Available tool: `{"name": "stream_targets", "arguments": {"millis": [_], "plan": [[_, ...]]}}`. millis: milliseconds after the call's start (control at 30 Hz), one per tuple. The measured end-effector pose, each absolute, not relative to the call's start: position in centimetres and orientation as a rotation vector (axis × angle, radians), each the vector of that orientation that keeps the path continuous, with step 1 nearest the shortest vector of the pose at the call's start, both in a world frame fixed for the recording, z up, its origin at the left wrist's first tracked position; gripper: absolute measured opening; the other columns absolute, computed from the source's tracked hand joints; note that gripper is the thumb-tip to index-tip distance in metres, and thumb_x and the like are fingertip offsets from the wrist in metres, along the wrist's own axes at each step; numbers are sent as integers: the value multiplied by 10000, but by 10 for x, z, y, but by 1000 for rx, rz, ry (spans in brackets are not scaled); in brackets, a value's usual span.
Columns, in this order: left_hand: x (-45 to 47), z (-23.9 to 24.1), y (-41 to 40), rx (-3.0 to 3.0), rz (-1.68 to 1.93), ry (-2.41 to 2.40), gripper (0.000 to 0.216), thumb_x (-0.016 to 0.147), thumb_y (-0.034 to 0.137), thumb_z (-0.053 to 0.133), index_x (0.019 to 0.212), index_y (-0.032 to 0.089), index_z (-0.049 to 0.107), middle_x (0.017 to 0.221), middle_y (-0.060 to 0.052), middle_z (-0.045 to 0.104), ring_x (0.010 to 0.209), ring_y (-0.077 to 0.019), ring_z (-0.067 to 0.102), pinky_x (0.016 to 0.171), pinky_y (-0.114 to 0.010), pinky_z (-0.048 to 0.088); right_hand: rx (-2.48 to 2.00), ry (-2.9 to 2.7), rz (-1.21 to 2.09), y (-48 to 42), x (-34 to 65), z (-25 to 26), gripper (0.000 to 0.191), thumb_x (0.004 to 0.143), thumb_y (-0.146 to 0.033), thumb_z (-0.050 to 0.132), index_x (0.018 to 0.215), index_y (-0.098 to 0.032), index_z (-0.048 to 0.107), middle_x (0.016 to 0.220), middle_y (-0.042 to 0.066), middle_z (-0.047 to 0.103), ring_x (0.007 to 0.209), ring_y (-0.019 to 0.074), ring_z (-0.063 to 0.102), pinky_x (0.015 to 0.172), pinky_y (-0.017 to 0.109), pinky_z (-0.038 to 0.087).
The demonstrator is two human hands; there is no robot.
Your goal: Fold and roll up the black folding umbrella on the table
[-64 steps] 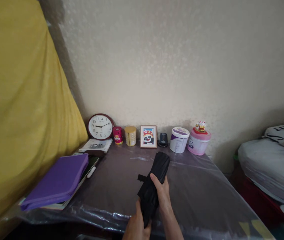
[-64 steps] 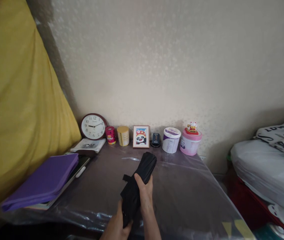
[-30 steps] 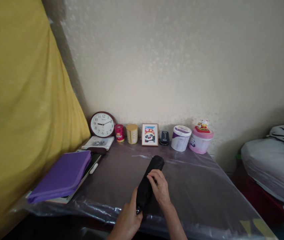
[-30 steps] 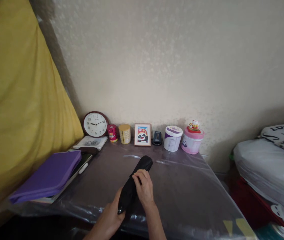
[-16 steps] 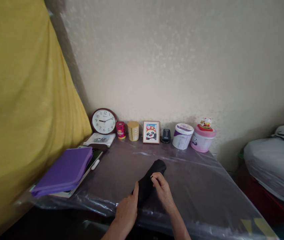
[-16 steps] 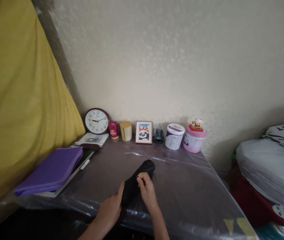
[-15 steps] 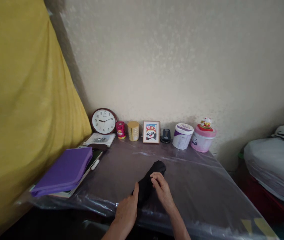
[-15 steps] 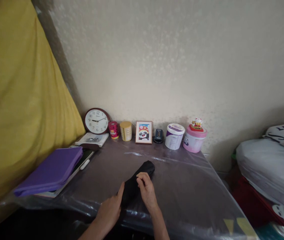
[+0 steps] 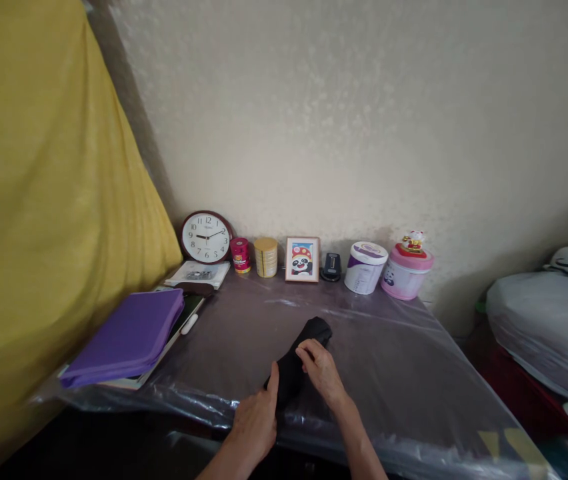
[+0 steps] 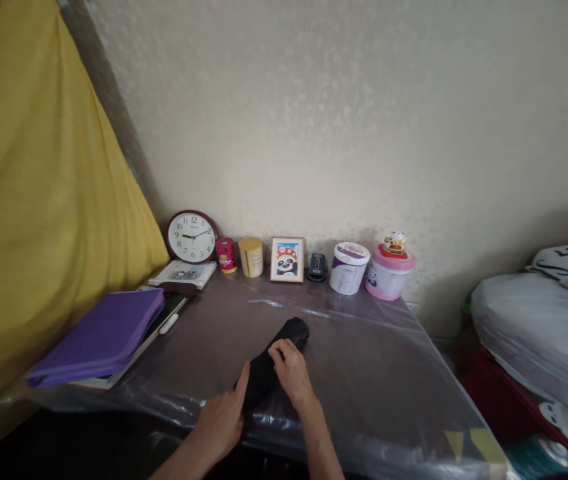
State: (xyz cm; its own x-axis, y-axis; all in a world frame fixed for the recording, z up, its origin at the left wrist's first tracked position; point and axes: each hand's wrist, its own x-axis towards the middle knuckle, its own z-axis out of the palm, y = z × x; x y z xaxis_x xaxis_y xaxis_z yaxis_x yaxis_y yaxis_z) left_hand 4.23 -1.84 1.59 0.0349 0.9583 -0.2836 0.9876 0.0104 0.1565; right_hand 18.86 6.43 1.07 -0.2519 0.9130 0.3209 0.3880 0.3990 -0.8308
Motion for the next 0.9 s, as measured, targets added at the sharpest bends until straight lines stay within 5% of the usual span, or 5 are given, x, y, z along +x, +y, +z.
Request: {"name": "stream_targets", "arguments": {"millis": [233,400,600,800,900], "plan": [[42,16,-23,2024,-110,1982,856,699,75,444,1387,155,-59,1032,-149,612,879,-244,612,724,-316,433,-1315,-1915,386,65,177,12,79,783,-166,466,749,-208,523,745,10,517,626,136,525,594,242,413],[40,14,-26,2063,-43,1950,866,712,68,408,1371,184,-141,1075,-135,592,849,-220,615,686,-289,428,-1369,-1955,302,59,171,14,128,818,-198,445,731,-223,537,782,12,527,639,134,556,566,227,405],[36,12,-29,2034,68,1917,858,740,93,403,1360,216,-178,1132,-107,573,845,-188,613,685,-262,419,-1195,-1784,605,62,181,17,143,813,-258,471,779,-216,603,784,24,575,685,146,576,627,257,466],[30,13,-38,1958,172,1899,803,808,178,394,1357,244,-188,1253,-89,485,936,-170,583,758,-249,411,-898,-1892,1228,-13,231,103,164,826,-324,498,901,-262,630,747,-3,627,596,122,578,534,235,477],[31,19,-40,1953,138,1953,789,816,196,400,1361,267,-166,1236,-83,475,919,-165,578,746,-247,406,-724,-1992,1004,-63,259,127,90,775,-343,586,839,-357,648,697,-10,632,608,142,596,511,251,476]]}}
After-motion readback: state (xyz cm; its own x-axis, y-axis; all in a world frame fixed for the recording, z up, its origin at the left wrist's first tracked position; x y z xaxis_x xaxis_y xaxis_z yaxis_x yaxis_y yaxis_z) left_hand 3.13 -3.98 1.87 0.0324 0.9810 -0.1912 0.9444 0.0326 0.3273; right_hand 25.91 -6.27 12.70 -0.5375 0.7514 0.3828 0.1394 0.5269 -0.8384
